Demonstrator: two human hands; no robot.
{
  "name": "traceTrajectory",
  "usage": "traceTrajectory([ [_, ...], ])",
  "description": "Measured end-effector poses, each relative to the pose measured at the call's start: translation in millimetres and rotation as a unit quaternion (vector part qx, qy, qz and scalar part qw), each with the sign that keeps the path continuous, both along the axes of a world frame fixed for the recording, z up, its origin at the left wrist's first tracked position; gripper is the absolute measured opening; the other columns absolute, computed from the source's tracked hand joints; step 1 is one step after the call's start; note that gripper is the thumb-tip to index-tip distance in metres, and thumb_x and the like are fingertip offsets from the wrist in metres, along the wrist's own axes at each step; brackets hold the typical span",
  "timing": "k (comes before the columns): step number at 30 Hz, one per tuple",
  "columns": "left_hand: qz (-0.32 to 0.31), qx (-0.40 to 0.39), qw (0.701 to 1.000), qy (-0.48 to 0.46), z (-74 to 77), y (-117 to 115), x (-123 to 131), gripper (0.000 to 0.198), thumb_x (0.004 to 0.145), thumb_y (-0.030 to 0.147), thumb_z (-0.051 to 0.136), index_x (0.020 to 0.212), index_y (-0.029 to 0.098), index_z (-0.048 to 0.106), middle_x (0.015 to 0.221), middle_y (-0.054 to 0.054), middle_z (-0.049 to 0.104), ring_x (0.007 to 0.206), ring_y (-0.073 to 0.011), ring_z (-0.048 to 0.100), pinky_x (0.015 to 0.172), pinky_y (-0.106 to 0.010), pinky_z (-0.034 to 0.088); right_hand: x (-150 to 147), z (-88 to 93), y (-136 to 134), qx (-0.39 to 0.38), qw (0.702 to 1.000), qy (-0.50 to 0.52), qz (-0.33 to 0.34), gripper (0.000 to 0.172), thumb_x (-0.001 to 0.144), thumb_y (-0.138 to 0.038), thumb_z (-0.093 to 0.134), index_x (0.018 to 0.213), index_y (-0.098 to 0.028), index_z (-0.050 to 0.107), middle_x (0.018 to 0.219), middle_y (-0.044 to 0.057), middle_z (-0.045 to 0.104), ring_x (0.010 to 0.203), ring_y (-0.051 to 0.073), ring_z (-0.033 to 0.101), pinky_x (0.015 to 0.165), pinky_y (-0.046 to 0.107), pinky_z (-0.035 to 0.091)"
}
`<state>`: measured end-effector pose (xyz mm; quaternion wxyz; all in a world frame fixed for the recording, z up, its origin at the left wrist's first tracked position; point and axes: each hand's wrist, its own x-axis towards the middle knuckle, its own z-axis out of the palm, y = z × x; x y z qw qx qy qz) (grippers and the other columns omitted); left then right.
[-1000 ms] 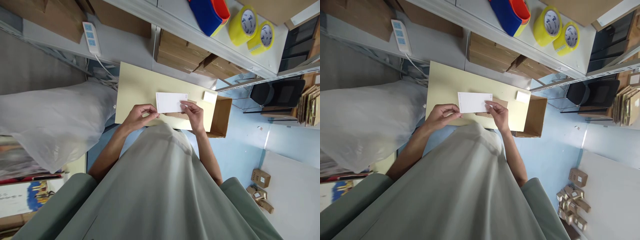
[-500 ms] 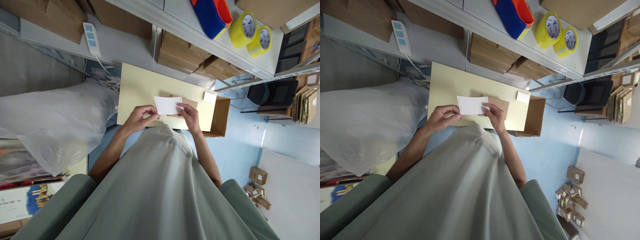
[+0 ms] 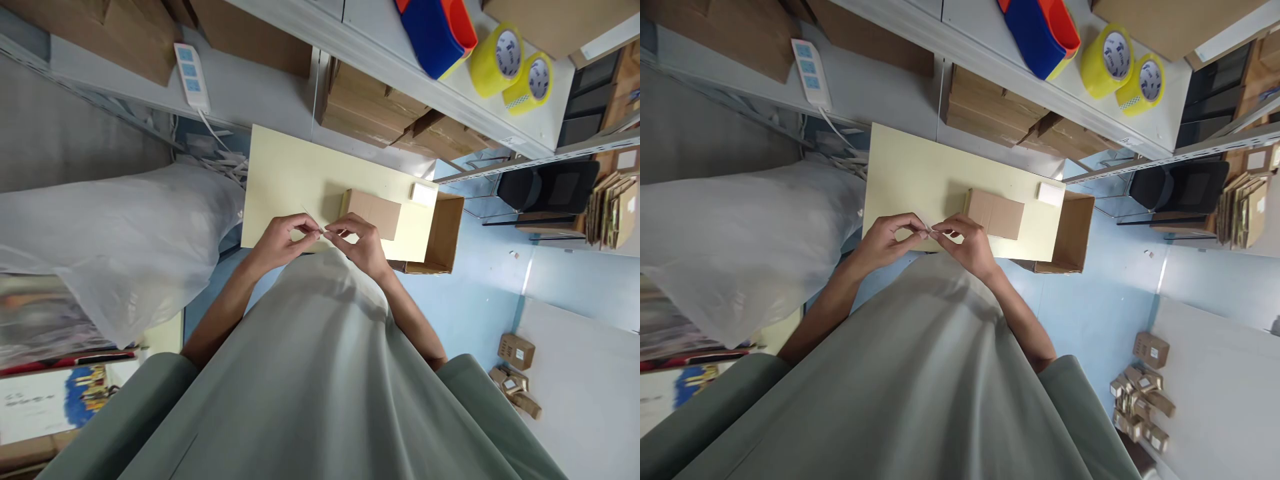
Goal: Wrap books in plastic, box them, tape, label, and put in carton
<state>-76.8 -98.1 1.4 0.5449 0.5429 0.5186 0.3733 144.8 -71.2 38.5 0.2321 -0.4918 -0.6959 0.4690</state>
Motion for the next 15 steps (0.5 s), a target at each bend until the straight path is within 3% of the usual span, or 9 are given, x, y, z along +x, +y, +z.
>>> traceTrajectory([
  [11, -0.015, 0.01, 1.0, 0.001, -1.2, -4, -5, 0.021, 0.092, 0.045, 0.071, 0.086, 0.025, 0.075, 0.089, -0.004, 0.081, 0.089, -0.0221, 0.076, 0.094, -0.035, 0.063, -12, -0.7, -1, -0.012, 0.998, -0.056, 0.008, 0.036, 0.107, -0.061, 0.07, 0.094, -0.029, 0.083, 0.1, 0.006, 0.077, 0.091, 0.022, 0.075, 0.087, 0.041, 0.066],
  [15, -0.008, 0.011, 1.0, 0.024, -8.5, -4, -10, 0.019, 0.089, 0.043, 0.07, 0.084, 0.025, 0.074, 0.089, -0.004, 0.081, 0.088, -0.022, 0.074, 0.093, -0.035, 0.062, -12, -3.8, 2, -0.014, 0.999, -0.052, -0.008, 0.035, 0.106, -0.057, 0.069, 0.089, -0.028, 0.076, 0.098, 0.005, 0.076, 0.088, 0.021, 0.072, 0.086, 0.04, 0.066],
])
